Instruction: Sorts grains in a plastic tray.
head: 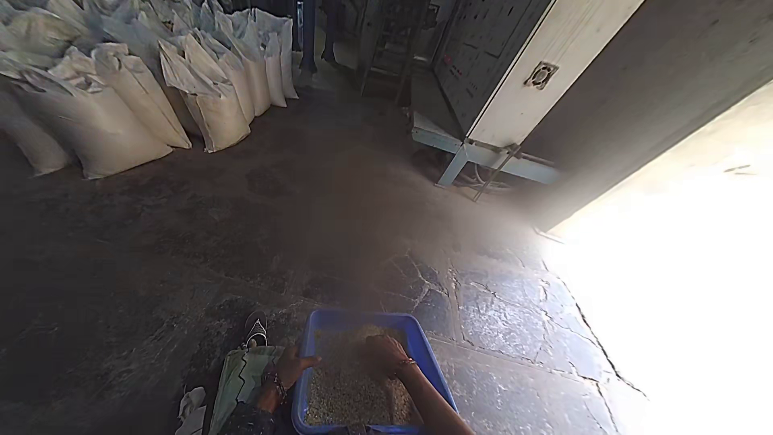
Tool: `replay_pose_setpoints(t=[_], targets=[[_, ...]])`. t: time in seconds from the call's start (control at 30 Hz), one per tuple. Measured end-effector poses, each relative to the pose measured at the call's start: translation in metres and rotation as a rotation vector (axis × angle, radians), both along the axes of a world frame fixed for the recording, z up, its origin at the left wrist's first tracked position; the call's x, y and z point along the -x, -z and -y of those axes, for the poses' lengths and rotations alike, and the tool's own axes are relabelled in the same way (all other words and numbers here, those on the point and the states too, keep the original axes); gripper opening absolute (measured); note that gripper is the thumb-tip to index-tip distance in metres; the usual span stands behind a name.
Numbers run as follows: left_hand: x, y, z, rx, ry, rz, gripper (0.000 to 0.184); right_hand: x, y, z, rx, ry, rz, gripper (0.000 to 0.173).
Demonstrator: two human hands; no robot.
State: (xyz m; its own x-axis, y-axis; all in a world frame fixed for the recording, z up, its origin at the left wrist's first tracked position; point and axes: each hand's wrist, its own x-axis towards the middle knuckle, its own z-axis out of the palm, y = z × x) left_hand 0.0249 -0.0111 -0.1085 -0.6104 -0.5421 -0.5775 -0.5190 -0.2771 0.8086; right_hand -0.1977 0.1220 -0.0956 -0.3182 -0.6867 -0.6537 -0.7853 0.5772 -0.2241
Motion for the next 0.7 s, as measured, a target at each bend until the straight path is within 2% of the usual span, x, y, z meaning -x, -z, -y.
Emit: replay_pose_setpoints(t=[0.7], targets=[[0.0003, 0.0023, 0.0009, -0.012, -0.006, 0.012, 0.046, -0.0008, -0.0029, 0.0015, -0.015, 0.004, 0.009, 0.04]])
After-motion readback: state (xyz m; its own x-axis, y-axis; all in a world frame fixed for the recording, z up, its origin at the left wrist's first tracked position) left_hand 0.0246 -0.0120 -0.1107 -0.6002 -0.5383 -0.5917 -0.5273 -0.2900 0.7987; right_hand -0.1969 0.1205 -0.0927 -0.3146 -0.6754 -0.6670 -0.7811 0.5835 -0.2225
